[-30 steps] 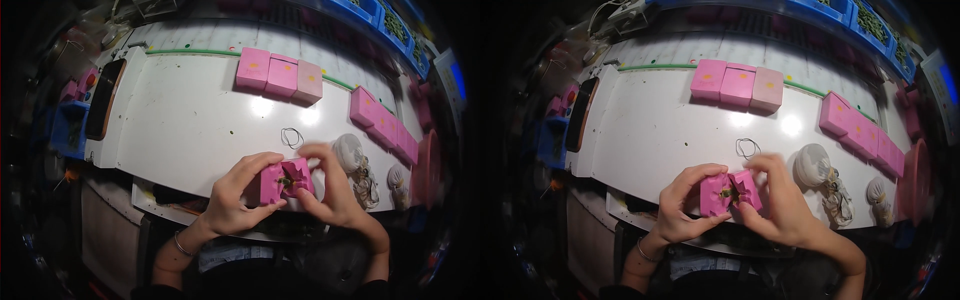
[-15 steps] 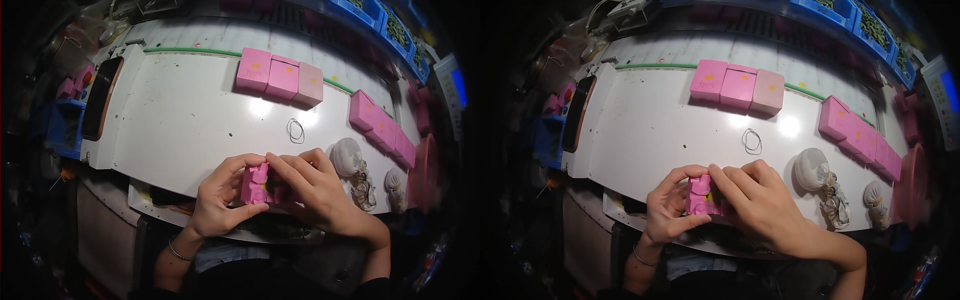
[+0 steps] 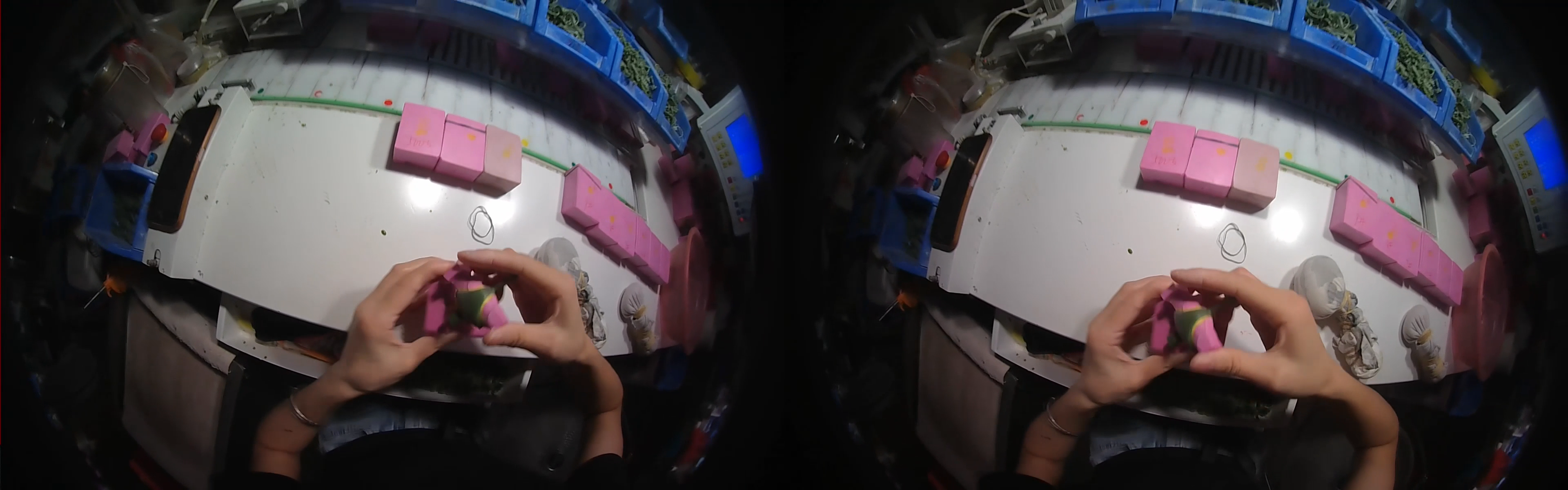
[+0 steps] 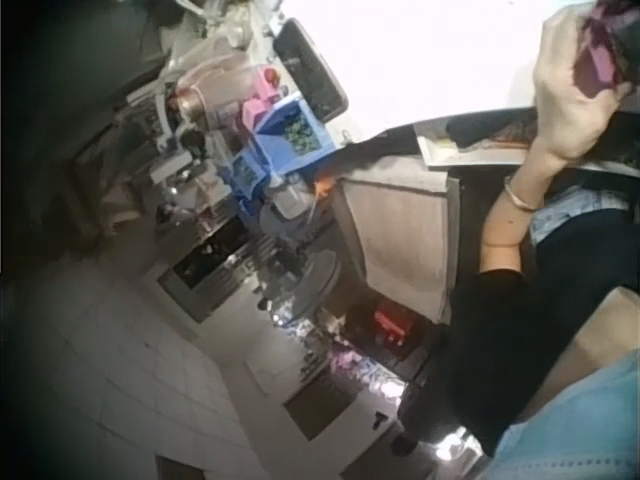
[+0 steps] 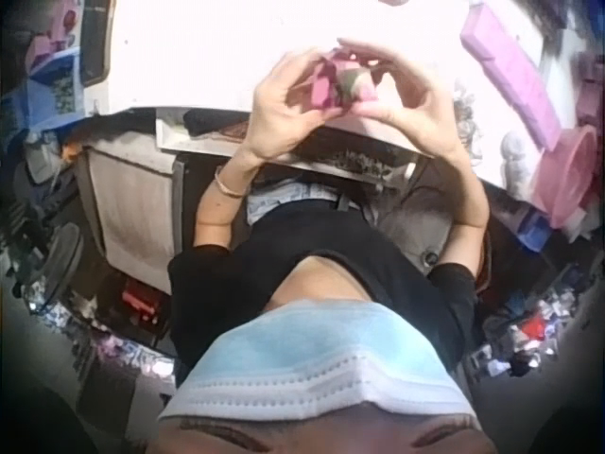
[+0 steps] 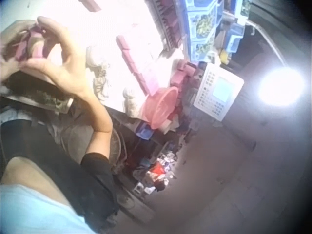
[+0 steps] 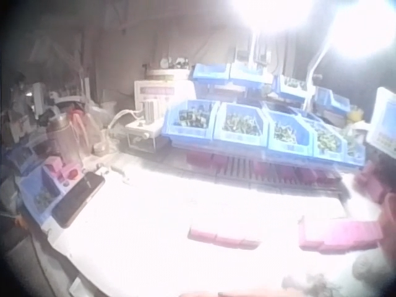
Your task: The person cleans small green wax plant models by hand, places a wax model inside a pink rubber mold, and applies pressure using a circular tool.
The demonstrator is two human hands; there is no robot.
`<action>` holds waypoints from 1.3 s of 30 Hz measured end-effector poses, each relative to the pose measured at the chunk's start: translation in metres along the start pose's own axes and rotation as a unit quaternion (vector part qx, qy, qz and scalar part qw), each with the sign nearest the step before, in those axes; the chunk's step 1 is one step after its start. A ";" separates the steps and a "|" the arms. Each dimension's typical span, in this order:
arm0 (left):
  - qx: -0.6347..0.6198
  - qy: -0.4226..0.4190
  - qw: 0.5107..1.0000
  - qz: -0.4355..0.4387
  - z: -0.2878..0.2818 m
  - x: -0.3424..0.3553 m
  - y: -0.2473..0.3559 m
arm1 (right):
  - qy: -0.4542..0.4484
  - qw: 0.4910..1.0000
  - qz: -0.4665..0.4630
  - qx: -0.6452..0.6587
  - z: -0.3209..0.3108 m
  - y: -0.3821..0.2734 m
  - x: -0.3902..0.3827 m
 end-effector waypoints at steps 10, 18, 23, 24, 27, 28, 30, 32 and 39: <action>-0.005 -0.036 0.999 -0.016 -0.002 0.022 0.046 | 0.024 0.997 -0.030 -0.072 0.004 -0.037 -0.015; 0.093 0.000 0.987 0.128 0.016 0.014 0.055 | 0.060 0.995 0.030 0.074 0.005 -0.019 -0.028; 0.060 0.016 0.983 0.172 0.023 0.008 0.048 | 0.069 0.963 0.082 0.248 0.017 -0.016 -0.031; 0.061 0.014 0.984 0.169 0.025 0.007 0.049 | 0.083 0.955 0.040 0.282 0.019 -0.016 -0.032; 0.122 -0.011 0.978 0.168 0.027 0.007 0.058 | 0.108 0.956 0.019 0.273 0.020 -0.017 -0.035; 0.123 -0.012 0.979 0.164 0.027 0.007 0.058 | 0.111 0.959 0.019 0.259 0.019 -0.016 -0.035; 0.146 -0.014 0.973 0.179 0.029 0.008 0.056 | 0.119 0.962 0.022 0.246 0.019 -0.015 -0.038; 0.154 -0.038 0.969 0.191 0.028 0.007 0.062 | 0.095 0.944 -0.034 0.313 0.020 -0.016 -0.040; 0.047 -0.058 0.991 0.109 0.026 -0.006 0.075 | 0.084 0.959 -0.088 0.256 0.027 -0.022 -0.051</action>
Point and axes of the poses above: each hand's wrist, its own x-axis towards the middle knuckle, its own z-axis out of the palm, y = z × x, the point moved 2 cm from there along x, towards the middle knuckle, and after that the axes turned 1 degree about -z, right-handed, at the moved point
